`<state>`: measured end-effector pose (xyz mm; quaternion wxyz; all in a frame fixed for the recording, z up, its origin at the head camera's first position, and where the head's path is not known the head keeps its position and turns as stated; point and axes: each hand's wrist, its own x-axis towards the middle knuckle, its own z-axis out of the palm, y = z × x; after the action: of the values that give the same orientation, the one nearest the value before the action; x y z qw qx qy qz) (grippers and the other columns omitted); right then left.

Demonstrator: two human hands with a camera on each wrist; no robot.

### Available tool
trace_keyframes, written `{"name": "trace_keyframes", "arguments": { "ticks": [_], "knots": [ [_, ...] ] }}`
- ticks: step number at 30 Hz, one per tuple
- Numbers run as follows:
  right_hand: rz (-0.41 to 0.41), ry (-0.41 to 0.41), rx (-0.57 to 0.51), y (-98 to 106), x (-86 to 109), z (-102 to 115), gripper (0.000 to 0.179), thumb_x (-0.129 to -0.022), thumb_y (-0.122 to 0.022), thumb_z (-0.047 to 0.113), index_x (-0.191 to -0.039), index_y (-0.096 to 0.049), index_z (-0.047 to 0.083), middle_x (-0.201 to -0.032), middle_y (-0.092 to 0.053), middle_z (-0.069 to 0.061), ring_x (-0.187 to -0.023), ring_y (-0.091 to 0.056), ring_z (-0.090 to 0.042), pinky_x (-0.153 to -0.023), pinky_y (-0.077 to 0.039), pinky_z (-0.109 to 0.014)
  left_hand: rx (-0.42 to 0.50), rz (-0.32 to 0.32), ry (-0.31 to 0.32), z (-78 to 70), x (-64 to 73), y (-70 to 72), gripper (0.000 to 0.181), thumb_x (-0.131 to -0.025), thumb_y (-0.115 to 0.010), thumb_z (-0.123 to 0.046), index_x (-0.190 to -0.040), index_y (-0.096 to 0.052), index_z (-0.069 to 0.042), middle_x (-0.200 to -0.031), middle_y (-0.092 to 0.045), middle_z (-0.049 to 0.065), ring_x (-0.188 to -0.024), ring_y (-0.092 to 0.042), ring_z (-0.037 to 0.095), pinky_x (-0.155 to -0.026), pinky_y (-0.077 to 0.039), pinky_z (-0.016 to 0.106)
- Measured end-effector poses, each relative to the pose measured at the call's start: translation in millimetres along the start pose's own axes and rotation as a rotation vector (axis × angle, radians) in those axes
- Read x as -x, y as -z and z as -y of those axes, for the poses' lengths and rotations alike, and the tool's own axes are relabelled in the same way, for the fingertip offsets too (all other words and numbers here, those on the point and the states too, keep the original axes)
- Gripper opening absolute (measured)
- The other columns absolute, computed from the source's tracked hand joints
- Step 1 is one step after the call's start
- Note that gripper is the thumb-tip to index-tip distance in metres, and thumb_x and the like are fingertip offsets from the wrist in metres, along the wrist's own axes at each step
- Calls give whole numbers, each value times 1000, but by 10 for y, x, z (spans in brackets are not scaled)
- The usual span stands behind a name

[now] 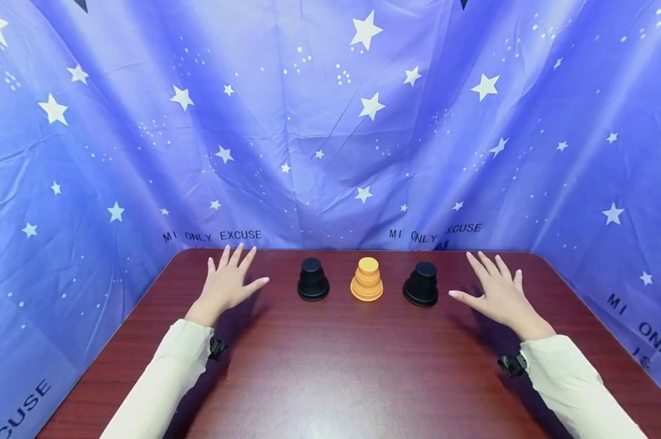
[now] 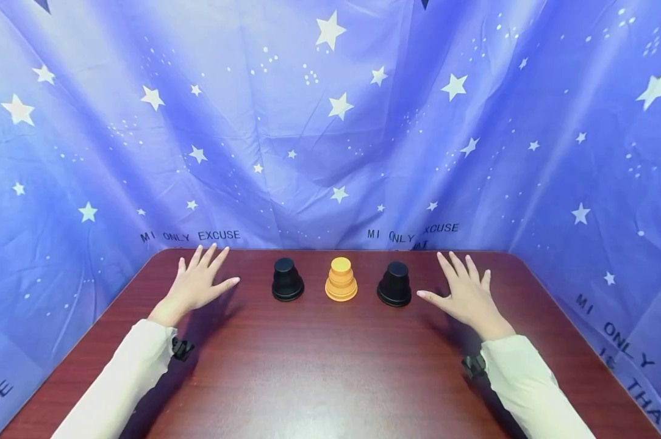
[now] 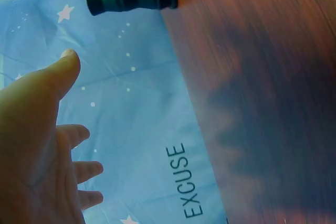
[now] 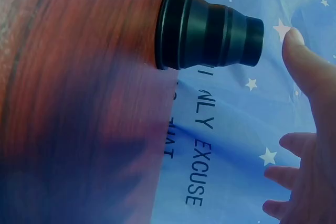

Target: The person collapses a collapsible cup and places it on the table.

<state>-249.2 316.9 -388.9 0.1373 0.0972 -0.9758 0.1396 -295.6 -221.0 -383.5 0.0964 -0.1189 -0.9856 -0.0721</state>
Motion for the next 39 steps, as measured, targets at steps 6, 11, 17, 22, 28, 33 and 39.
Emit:
{"name": "trace_keyframes", "arguments": {
  "ticks": [6, 11, 17, 22, 28, 33, 39],
  "knots": [
    [1, 14, -39, -37, -7, 24, 94, -81, -62, 58, -150, -21, 8, -147, -25, -29, -135, -10, -52, -93, 2, -79, 84, 0, -19, -78, -40, 3, 81, -89, -47, -61, -150, -24, -14, -154, -19, 20, -140, -8, 43, -103, -6, 71],
    [-9, 36, -107, -32, -9, 88, 91, -83, -64, 53, -150, -22, 9, -148, -26, -28, -136, -12, -51, -94, 1, -79, 164, -28, -43, -161, -64, -22, 78, -90, -50, -56, -150, -24, -13, -152, -24, 21, -139, -13, 44, -103, -11, 70],
    [-28, 92, -168, -56, -25, 164, 89, -82, -69, 46, -148, -26, 5, -146, -29, -29, -134, -18, -51, -94, -6, -78, 246, -70, -78, -291, -101, -85, 76, -90, -54, -50, -149, -28, -9, -150, -30, 21, -137, -22, 44, -104, -17, 67],
    [-49, 157, -248, -79, -30, 274, 86, -81, -72, 38, -147, -28, 3, -145, -31, -28, -133, -20, -51, -97, -10, -76, 346, -115, -137, -410, -160, -142, 76, -89, -60, -42, -146, -30, -3, -147, -34, 24, -135, -27, 44, -108, -21, 59],
    [-52, 229, -358, -116, -16, 434, 81, -81, -74, 28, -145, -31, 1, -144, -33, -28, -132, -21, -53, -102, -13, -69, 515, -134, -170, -556, -255, -224, 80, -87, -66, -37, -147, -28, -2, -148, -34, 19, -135, -31, 37, -110, -25, 51],
    [-69, 244, -382, -153, -6, 561, 77, -80, -75, 26, -143, -36, 4, -143, -38, -23, -132, -24, -49, -100, -23, -67, 619, -118, -137, -701, -345, -324, 82, -85, -69, -35, -148, -27, -7, -147, -37, 18, -133, -36, 33, -108, -29, 49],
    [-48, 255, -417, -230, 5, 720, 76, -80, -75, 25, -143, -37, 7, -141, -41, -22, -128, -34, -41, -96, -34, -60, 738, -135, -77, -844, -438, -440, 79, -82, -73, -29, -146, -33, -7, -137, -48, 22, -127, -44, 35, -104, -35, 50]
  ]
}}
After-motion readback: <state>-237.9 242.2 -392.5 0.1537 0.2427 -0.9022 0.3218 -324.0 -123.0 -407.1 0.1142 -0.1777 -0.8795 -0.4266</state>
